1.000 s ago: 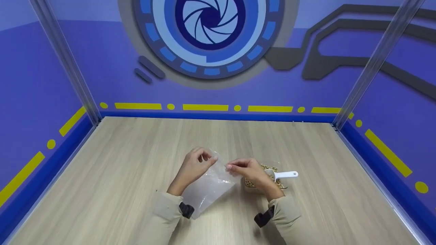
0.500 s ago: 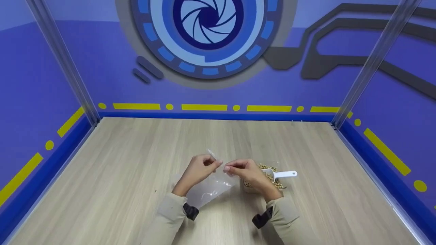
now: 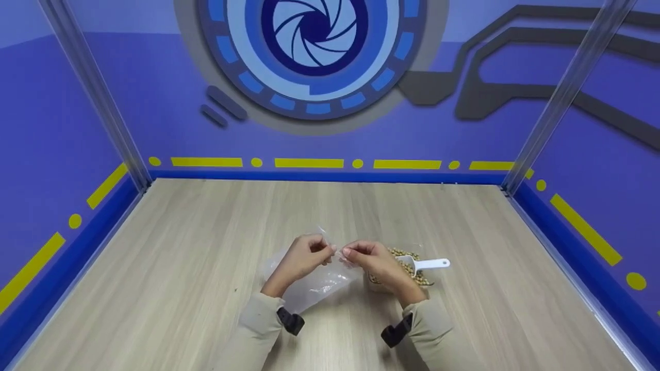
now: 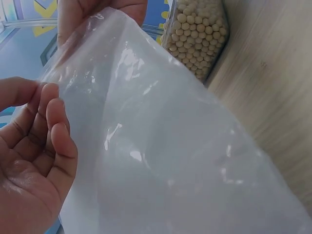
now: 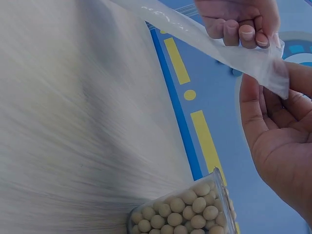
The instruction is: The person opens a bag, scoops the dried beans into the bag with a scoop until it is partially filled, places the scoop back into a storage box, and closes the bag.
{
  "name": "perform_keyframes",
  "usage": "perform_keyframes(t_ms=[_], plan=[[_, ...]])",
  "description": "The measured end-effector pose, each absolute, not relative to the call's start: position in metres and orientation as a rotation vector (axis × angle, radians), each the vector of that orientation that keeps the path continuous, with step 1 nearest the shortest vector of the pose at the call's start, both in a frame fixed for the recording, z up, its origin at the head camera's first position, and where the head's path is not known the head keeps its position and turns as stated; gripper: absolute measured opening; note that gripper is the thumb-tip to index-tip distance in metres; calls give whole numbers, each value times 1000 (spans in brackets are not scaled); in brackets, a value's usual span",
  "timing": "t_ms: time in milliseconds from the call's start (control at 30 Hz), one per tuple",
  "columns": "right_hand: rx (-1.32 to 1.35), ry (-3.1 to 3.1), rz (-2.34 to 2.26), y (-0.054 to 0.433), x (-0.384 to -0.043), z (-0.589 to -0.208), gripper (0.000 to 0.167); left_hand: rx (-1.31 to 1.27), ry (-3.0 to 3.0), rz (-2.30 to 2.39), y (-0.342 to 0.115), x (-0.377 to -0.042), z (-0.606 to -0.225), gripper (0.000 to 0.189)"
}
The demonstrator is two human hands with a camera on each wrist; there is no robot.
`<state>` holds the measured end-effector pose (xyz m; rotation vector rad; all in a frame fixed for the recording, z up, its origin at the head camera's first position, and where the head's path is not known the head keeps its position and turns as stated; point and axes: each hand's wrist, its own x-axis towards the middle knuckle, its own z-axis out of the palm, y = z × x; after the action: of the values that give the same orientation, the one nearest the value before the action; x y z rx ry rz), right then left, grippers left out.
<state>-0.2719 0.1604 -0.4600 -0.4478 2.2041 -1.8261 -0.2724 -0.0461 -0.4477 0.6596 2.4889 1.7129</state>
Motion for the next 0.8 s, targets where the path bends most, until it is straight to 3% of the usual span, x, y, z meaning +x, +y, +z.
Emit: perform_keyframes(t_ms=[433,633,800], plan=[[-517,2222,-1864,157,-271,-464,30,595,2399,1796,-42,-271,-451,22],[-582,2258,-1877,154,-269,-462,27,576,2447,1745,-41,-255,-428,25],[-621,2312,-1856,152,-267,-461,25,568,2468,1730,-41,-264,-441,25]])
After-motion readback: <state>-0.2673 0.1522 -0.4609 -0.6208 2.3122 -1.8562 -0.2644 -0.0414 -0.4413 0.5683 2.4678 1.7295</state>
